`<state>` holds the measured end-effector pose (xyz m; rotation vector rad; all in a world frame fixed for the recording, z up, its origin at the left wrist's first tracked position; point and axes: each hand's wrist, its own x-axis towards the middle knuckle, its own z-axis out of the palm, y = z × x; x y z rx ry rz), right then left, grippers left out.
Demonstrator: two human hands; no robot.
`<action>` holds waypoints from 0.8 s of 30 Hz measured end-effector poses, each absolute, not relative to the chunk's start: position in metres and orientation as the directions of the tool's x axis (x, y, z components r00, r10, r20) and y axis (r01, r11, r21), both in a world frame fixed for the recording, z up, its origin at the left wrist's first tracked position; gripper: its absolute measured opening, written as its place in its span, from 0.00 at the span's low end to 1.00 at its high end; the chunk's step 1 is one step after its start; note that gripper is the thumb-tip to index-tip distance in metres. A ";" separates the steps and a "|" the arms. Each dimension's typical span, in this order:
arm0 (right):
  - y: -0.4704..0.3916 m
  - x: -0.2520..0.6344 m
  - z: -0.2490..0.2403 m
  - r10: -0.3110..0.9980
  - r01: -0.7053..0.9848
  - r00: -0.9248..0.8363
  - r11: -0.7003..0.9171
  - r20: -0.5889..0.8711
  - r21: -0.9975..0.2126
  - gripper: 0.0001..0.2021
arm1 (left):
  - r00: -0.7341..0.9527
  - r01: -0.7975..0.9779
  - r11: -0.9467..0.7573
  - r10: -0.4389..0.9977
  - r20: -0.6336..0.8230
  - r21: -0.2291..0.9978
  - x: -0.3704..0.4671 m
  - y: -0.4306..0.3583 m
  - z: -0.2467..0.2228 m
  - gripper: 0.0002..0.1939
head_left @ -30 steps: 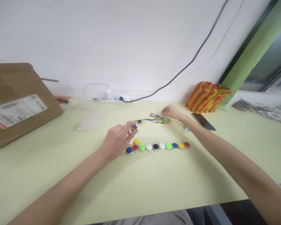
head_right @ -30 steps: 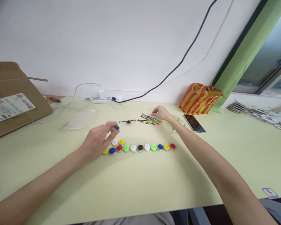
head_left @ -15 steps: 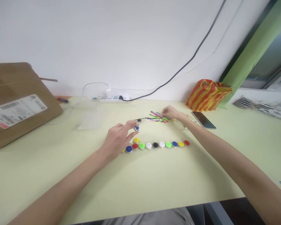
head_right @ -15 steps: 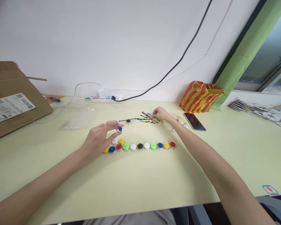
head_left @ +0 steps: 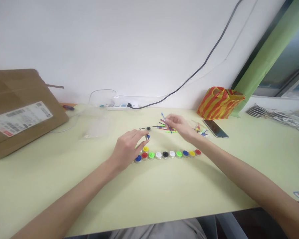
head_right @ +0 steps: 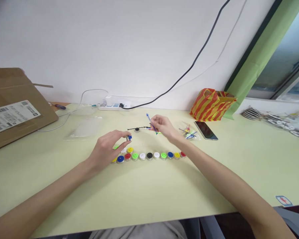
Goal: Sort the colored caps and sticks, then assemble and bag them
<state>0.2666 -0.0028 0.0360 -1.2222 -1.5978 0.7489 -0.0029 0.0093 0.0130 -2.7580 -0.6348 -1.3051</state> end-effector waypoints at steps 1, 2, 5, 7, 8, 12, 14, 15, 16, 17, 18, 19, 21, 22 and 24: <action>-0.016 0.253 0.034 0.950 0.250 -0.091 0.313 0.299 -0.916 0.21 | 0.551 0.374 -0.911 0.367 0.749 0.171 -0.002 0.008 0.013 0.08; -0.029 0.241 0.032 0.953 0.157 -0.119 0.297 0.280 -0.942 0.21 | 0.539 0.373 -0.907 0.382 0.751 0.193 -0.001 0.006 0.013 0.09; -0.057 0.215 0.024 0.967 -0.047 -0.134 0.214 0.218 -0.976 0.20 | 0.538 0.347 -0.908 0.398 0.743 0.236 0.002 0.000 0.013 0.10; -0.068 0.206 0.020 0.977 -0.133 -0.138 0.143 0.161 -0.981 0.20 | 0.564 0.310 -0.925 0.364 0.741 0.219 0.005 -0.004 0.013 0.09; -0.071 0.204 0.019 0.981 -0.164 -0.137 0.114 0.137 -0.980 0.20 | 0.575 0.287 -0.937 0.334 0.747 0.198 0.005 -0.006 0.013 0.09; -0.079 0.204 0.016 0.985 -0.221 -0.138 0.070 0.102 -0.973 0.19 | 0.589 0.226 -0.965 0.242 0.771 0.130 0.007 -0.009 0.015 0.09; -0.081 0.203 0.016 0.983 -0.233 -0.147 0.074 0.110 -0.970 0.19 | 0.591 0.216 -0.969 0.225 0.774 0.117 0.006 -0.009 0.016 0.09; -0.082 0.203 0.015 0.982 -0.240 -0.148 0.076 0.114 -0.968 0.18 | 0.595 0.211 -0.971 0.218 0.774 0.111 0.006 -0.009 0.016 0.09; -0.083 0.202 0.015 0.983 -0.251 -0.145 0.077 0.116 -0.965 0.18 | 0.596 0.205 -0.973 0.208 0.775 0.104 0.006 -0.009 0.016 0.08; -0.084 0.201 0.014 0.984 -0.262 -0.140 0.074 0.113 -0.962 0.18 | 0.598 0.195 -0.976 0.198 0.776 0.098 0.006 -0.009 0.016 0.08; -0.084 0.201 0.014 0.985 -0.271 -0.139 0.065 0.106 -0.960 0.18 | 0.602 0.179 -0.979 0.185 0.777 0.095 0.006 -0.008 0.016 0.07; -0.085 0.200 0.014 0.985 -0.275 -0.141 0.055 0.096 -0.960 0.18 | 0.604 0.159 -0.983 0.171 0.778 0.092 0.007 -0.008 0.016 0.07; -0.085 0.200 0.015 0.987 -0.282 -0.142 0.037 0.080 -0.959 0.19 | 0.606 0.116 -0.990 0.138 0.783 0.084 0.008 -0.009 0.016 0.07; -0.084 0.200 0.015 0.987 -0.286 -0.140 0.034 0.077 -0.958 0.19 | 0.603 0.097 -0.993 0.117 0.789 0.073 0.009 -0.009 0.016 0.07; -0.084 0.200 0.015 0.987 -0.293 -0.137 0.039 0.082 -0.955 0.19 | 0.590 0.078 -0.996 0.077 0.803 0.038 0.010 -0.009 0.016 0.06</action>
